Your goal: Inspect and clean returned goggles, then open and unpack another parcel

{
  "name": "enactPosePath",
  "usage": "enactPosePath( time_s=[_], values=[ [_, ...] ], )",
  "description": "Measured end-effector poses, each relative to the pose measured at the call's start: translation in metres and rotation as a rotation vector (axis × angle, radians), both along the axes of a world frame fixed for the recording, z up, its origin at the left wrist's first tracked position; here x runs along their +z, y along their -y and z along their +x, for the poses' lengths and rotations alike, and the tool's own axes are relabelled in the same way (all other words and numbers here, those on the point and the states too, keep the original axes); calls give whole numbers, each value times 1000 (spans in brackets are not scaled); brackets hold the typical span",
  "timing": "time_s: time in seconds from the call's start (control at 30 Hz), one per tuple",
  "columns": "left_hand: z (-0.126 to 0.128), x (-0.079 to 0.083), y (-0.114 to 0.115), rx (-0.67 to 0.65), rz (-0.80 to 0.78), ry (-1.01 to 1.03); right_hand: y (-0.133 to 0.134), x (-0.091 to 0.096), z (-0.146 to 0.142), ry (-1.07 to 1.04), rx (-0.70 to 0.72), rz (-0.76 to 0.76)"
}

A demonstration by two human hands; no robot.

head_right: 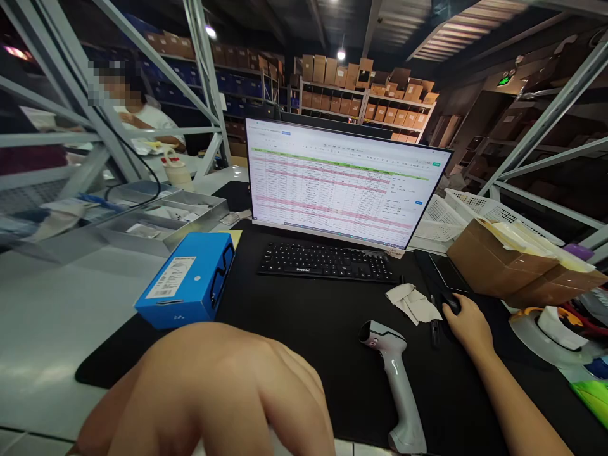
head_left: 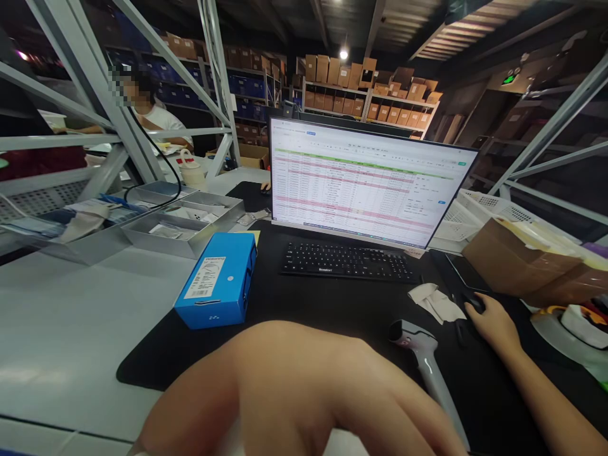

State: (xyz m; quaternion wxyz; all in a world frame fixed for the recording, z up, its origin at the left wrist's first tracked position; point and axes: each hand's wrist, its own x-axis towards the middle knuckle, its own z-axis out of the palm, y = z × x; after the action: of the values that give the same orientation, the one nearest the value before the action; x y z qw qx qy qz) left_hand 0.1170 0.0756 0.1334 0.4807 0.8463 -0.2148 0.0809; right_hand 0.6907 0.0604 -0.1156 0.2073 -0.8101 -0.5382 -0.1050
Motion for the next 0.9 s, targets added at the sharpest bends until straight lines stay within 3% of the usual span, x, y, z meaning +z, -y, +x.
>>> enactPosePath(
  time_s=[0.1, 0.33, 0.53, 0.7, 0.83, 0.9],
  values=[
    [7, 1, -3, -227, 3, 53, 0, 1, 0, -5, -9, -14],
    [8, -2, -3, -208, -83, 24, 0, 1, 1, 4, -8, -31],
    [36, -14, -6, -413, -322, 98, -1, -2, 4, 11, -4, -22],
    [17, -2, -4, -251, -134, -3, -2, -4, 7, 16, 0, -25],
    [11, 2, -5, -351, -17, 47, -2, -2, 5, 5, -7, -43],
    [11, 0, -3, -312, -18, 34, -1, -1, 3, 3, -14, -45]
  ],
)
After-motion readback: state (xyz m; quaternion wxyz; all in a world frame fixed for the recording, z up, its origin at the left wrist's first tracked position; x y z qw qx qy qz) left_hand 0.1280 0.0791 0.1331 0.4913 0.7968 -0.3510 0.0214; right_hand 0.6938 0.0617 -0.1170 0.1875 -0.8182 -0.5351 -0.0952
